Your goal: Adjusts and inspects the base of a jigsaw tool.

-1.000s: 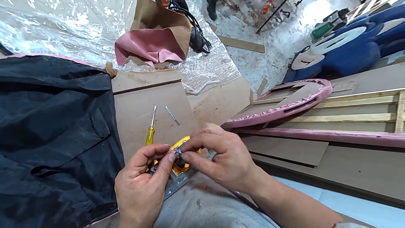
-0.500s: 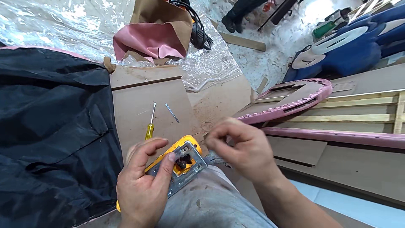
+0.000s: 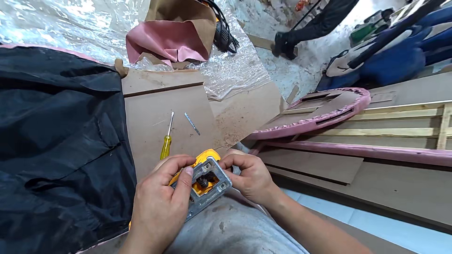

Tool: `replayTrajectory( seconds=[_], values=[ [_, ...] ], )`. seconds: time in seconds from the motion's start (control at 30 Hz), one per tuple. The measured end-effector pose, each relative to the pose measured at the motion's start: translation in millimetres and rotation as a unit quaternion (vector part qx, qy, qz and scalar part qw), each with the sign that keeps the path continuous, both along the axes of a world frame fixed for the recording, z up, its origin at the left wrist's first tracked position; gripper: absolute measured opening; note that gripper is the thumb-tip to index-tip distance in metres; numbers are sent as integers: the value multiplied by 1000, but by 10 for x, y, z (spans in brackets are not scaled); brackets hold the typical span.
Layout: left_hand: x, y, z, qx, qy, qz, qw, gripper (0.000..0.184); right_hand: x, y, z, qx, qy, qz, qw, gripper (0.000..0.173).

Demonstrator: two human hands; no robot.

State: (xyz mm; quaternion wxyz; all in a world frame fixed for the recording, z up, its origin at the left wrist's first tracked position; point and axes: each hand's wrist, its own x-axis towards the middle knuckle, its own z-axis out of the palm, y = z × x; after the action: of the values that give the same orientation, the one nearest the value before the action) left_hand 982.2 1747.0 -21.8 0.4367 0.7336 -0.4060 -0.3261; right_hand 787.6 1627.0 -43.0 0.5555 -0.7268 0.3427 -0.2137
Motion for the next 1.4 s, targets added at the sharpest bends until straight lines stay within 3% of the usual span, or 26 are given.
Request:
replayTrajectory(
  seconds=[0.53,0.63,0.8,0.93,1.03,1.1,1.2,1.4],
  values=[
    [15,-21,13,5,-22,-22,1000,24,55,63,-172,-172,-30,-3,985,11],
    [76,-37,49,19,22,-39,999,23,68,65,-170,-156,-17,-1,988,16],
    [456,-176,79,103,155,-135,973,23,65,82,-192,-139,20,1,990,42],
    [553,-415,-29,120,111,-185,969,8,89,65,-266,-115,-8,33,993,32],
    [615,-556,-192,76,139,-266,951,11,110,-16,-326,-104,-50,40,993,30],
    [633,-672,-230,80,152,-314,934,17,100,-43,-358,-89,-73,35,993,34],
    [610,-791,-208,91,90,-361,924,27,57,-23,-341,-45,-78,10,996,48],
    [424,-811,-244,96,88,-319,939,41,-32,-66,-343,-21,-24,-17,999,50]
  ],
)
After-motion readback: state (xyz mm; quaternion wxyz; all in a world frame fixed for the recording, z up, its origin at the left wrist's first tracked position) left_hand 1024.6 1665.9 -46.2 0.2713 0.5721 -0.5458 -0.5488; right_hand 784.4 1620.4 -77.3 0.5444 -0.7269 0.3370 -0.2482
